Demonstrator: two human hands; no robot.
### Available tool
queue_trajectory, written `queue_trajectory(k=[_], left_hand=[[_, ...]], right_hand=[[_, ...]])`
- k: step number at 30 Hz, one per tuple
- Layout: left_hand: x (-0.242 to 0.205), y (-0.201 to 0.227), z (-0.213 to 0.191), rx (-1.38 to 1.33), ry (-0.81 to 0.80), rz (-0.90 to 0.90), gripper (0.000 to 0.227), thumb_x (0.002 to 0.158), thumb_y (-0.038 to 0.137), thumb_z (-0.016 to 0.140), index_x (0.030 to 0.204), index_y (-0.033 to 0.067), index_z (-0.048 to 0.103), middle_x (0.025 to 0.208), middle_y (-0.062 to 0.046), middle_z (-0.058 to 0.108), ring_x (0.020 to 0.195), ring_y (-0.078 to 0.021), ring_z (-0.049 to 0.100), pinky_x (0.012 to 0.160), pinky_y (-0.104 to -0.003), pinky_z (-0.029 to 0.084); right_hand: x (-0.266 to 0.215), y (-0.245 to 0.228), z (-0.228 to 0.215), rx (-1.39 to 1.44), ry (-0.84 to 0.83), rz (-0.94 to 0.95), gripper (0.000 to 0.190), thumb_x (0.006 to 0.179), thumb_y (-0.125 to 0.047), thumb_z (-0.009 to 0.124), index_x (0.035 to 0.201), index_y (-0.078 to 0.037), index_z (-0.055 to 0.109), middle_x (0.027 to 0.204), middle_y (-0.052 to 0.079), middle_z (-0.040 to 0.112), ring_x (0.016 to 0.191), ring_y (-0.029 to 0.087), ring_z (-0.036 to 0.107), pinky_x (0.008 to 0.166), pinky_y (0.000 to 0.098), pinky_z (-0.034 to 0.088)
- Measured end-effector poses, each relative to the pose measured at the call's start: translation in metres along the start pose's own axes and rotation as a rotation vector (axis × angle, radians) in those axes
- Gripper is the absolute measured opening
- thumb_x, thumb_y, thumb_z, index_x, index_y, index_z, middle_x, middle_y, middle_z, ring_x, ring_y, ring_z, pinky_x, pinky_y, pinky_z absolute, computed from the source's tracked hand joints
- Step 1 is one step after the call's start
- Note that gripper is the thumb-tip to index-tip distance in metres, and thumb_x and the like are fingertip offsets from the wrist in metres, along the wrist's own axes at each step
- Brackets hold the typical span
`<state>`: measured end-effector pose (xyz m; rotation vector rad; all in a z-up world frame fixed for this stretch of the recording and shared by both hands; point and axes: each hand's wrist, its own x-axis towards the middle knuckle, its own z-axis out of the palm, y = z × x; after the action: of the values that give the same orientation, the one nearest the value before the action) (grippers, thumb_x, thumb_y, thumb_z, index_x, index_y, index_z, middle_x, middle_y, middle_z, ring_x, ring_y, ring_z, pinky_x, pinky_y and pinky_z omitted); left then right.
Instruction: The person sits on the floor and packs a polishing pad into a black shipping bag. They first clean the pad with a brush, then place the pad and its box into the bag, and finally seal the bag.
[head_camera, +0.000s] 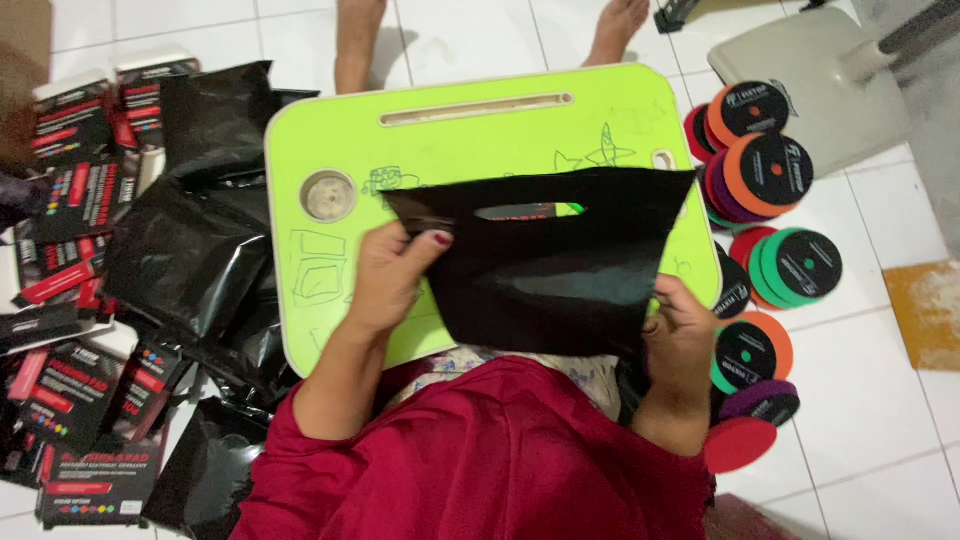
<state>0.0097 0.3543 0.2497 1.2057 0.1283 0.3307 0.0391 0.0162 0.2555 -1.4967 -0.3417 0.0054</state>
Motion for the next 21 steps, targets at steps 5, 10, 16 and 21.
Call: queue_trajectory(k=[5,10,16,21], left_hand=[[-0.026,0.074,-0.023,0.430,0.012,0.132,0.010,0.094,0.002,0.070,0.101,0.0031,0.077,0.096,-0.009,0.073,0.089,-0.0143,0.066,0.085,-0.027,0.053],[-0.043,0.163,-0.068,0.906,-0.920,0.438,0.096,0.088,0.081,0.025,0.126,-0.0009,0.059,0.131,-0.025,0.068,0.122,-0.0343,0.072,0.106,-0.041,0.056],[-0.046,0.163,0.005,1.004,-0.948,0.557,0.035,0.097,0.018,0.041,0.099,-0.0013,0.070,0.100,-0.014,0.077,0.087,-0.0223,0.078,0.081,-0.029,0.059],[-0.048,0.152,0.027,1.117,-0.888,0.432,0.037,0.099,0.036,0.050,0.111,0.0061,0.067,0.099,-0.008,0.072,0.083,-0.0260,0.070,0.072,-0.036,0.050]], right_hand=[[-0.034,0.018,0.033,-0.329,-0.130,0.072,0.094,0.079,-0.080,0.047,0.131,-0.002,0.056,0.113,0.011,0.066,0.100,0.019,0.061,0.090,0.0339,0.049],[-0.049,-0.036,0.083,-0.521,-0.030,-0.213,0.099,0.093,-0.073,0.051,0.154,0.000,0.024,0.153,0.028,0.046,0.144,0.039,0.050,0.125,0.0491,0.034],[-0.042,-0.071,0.097,-0.786,-0.093,-0.772,0.029,0.108,-0.043,0.055,0.129,-0.025,0.063,0.129,0.005,0.070,0.111,0.025,0.075,0.103,0.0456,0.049],[-0.058,-0.038,0.088,-0.335,-0.171,-0.313,0.015,0.101,-0.008,0.061,0.105,-0.014,0.074,0.098,0.004,0.077,0.085,0.020,0.074,0.084,0.0338,0.054]])
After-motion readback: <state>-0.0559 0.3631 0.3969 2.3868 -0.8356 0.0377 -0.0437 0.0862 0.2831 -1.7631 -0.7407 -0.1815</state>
